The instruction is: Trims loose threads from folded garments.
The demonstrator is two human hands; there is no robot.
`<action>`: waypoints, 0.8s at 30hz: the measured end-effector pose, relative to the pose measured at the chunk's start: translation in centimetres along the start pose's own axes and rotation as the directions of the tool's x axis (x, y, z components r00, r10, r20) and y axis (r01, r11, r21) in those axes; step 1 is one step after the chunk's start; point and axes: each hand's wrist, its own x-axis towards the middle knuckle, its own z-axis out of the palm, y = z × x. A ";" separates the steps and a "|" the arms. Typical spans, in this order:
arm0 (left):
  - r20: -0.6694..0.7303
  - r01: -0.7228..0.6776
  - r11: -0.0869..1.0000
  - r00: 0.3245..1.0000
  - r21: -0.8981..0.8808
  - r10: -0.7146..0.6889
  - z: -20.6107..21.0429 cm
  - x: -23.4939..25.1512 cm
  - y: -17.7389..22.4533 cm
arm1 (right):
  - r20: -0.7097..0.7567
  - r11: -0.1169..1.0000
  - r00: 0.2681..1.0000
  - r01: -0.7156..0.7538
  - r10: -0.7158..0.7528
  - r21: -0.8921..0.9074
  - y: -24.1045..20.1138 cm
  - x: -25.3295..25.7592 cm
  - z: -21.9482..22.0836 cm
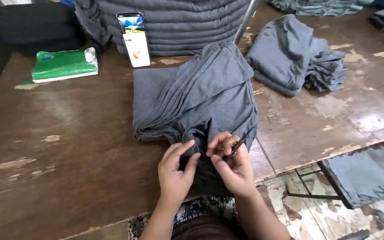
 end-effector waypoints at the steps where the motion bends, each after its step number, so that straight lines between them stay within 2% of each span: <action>1: -0.028 -0.002 1.000 1.000 -0.018 0.002 0.1 0.2 0.0 | 0.010 0.999 0.999 -0.036 0.036 -0.019 0.0 -0.3 -0.2; 3: -0.056 -0.016 0.999 0.998 -0.047 0.013 0.1 0.4 -0.2 | 0.066 0.989 0.993 -0.092 0.099 -0.113 0.1 -0.9 -0.5; 6: -0.088 0.007 0.994 0.996 -0.107 -0.017 0.1 0.5 -0.3 | 0.128 0.949 0.981 -0.102 0.146 -0.300 -0.2 -1.5 -1.1; 9: -0.093 0.137 0.962 0.982 -0.237 -0.163 0.1 0.3 0.3 | 0.168 0.872 0.964 -0.103 0.206 -0.478 -0.5 -1.9 -1.5; 12: -0.042 0.308 0.852 0.933 -0.424 -0.358 -0.3 0.3 1.5 | 0.191 0.801 0.960 -0.054 0.207 -0.596 -0.8 -2.2 -1.5; 14: -0.025 0.343 0.795 0.912 -0.501 -0.409 -0.4 0.3 1.9 | 0.190 0.773 0.960 -0.041 0.206 -0.633 -1.0 -2.2 -1.4; 19: 0.002 0.318 0.786 0.927 -0.530 -0.374 -0.6 0.2 1.7 | 0.172 0.693 0.964 -0.017 0.203 -0.721 -1.4 -1.5 -0.4; 24: 0.001 0.268 0.886 0.957 -0.378 -0.289 -1.1 0.1 1.4 | 0.171 0.643 0.968 0.014 0.183 -0.766 -1.7 -0.5 0.7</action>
